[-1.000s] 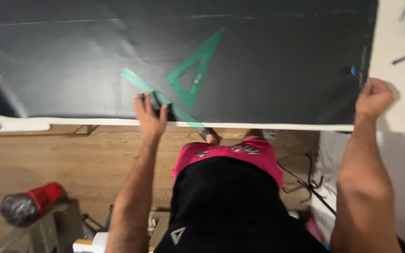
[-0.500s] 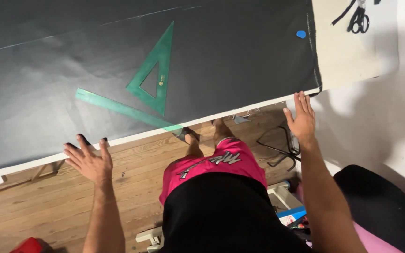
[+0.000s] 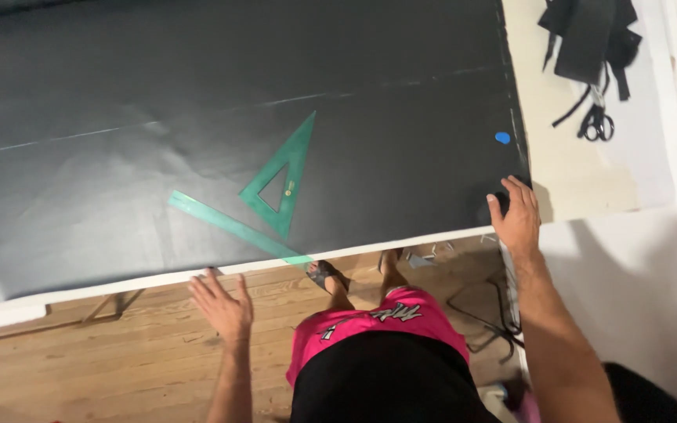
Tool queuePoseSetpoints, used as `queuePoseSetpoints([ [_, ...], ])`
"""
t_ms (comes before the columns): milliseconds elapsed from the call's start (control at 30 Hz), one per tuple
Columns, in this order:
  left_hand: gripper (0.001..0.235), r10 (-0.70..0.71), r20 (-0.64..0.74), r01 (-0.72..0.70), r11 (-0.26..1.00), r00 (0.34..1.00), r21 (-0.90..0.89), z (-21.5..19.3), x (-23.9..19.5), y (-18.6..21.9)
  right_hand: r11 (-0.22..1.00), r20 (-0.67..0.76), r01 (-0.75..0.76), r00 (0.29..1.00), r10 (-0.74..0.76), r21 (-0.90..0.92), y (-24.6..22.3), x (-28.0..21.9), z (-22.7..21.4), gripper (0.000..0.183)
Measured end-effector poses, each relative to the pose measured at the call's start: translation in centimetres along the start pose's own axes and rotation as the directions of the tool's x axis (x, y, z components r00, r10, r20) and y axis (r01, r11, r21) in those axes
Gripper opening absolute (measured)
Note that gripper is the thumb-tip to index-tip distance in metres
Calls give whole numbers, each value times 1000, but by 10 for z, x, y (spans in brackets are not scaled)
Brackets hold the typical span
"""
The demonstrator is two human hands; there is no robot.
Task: Marking layout lines on a sheet of leather using rulers and chalk
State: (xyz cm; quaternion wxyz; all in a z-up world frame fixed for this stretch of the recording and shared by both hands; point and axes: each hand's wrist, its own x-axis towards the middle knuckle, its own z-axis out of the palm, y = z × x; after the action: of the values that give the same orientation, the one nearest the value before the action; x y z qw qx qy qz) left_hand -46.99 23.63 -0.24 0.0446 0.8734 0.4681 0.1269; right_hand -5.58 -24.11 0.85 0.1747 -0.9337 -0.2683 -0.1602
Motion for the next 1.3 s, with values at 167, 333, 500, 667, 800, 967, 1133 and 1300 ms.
queuePoseSetpoints([
  [167,77,-41,20,42,999,999,-3,-6,-50,29,989,26,99,994,-103,113,36,56,31,50],
  [333,76,-115,-4,115,993,993,20,-9,-95,53,975,97,152,981,-169,165,81,87,65,52],
  [500,75,-178,4,178,984,984,-5,-5,-123,82,970,-19,195,981,-194,145,98,91,80,30],
  [667,71,-148,-15,147,988,989,-48,-5,-118,116,977,94,73,991,-93,201,137,93,118,27],
  [800,68,-84,-69,75,989,994,-125,-15,-92,132,943,409,-262,898,159,207,133,108,122,26],
  [967,71,-10,-42,1,979,999,-204,-23,-33,151,900,400,-314,899,180,301,116,85,112,27],
  [1133,69,62,-39,-69,973,997,-222,-8,19,134,730,477,-596,775,414,335,60,63,80,29],
  [1300,59,32,145,-8,987,989,-163,24,55,79,393,441,-658,737,513,643,62,4,119,13],
])
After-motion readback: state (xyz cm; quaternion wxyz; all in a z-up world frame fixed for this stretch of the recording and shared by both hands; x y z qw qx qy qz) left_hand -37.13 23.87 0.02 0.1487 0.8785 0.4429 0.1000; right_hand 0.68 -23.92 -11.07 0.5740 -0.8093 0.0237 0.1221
